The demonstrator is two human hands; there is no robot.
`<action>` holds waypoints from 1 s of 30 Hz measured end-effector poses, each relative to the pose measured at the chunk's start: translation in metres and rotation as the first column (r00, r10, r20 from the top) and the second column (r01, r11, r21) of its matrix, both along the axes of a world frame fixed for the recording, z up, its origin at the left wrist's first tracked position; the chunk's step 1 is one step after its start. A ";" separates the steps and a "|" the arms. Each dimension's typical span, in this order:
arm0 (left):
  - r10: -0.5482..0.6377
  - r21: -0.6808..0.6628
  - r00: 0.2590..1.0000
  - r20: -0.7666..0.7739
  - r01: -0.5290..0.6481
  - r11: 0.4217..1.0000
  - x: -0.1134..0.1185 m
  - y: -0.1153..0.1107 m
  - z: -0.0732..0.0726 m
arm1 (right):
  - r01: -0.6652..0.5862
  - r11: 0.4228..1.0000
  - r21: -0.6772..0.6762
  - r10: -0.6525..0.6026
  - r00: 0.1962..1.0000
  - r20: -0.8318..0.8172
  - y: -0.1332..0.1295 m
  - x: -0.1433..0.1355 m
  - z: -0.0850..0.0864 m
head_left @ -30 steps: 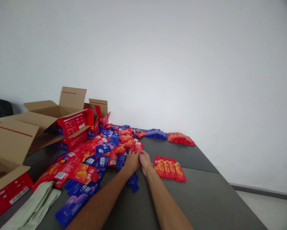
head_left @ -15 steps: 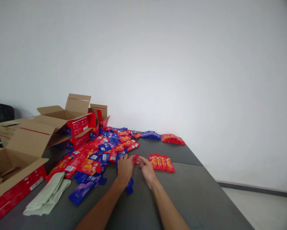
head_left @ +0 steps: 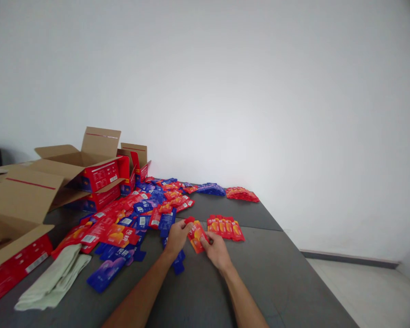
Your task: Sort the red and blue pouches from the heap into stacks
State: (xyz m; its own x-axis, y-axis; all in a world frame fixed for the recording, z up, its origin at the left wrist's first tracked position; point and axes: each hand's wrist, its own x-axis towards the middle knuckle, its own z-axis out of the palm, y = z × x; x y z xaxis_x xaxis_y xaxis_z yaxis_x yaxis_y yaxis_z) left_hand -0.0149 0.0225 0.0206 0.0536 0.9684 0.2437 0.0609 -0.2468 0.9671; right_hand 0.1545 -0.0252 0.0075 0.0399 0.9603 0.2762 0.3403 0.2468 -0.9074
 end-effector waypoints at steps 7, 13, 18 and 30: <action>0.048 -0.087 0.994 0.095 -0.039 0.995 0.003 -0.003 0.001 | -0.063 0.980 -0.188 0.047 0.995 -0.084 -0.012 -0.002 0.003; 0.028 -0.124 0.992 0.121 -0.012 0.992 0.003 -0.004 -0.003 | -0.052 0.974 -0.221 0.011 0.983 -0.184 -0.016 -0.007 0.005; 0.077 -0.065 0.994 0.077 -0.072 0.995 0.000 0.001 -0.009 | -0.072 0.975 -0.211 0.023 0.974 -0.227 -0.017 -0.006 0.004; -0.131 -0.305 0.971 0.200 0.189 0.934 0.018 -0.013 -0.014 | 0.052 0.980 -0.190 -0.100 0.962 -0.253 -0.011 -0.006 -0.002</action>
State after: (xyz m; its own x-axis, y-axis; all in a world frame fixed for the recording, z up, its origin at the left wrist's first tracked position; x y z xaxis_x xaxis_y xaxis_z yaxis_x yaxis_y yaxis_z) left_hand 0.0030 0.0097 0.0068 0.1988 0.9783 -0.0575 -0.1294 0.0844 0.9880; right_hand 0.1484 -0.0365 0.0056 0.1617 0.9844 0.0694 0.0981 0.0539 -0.9937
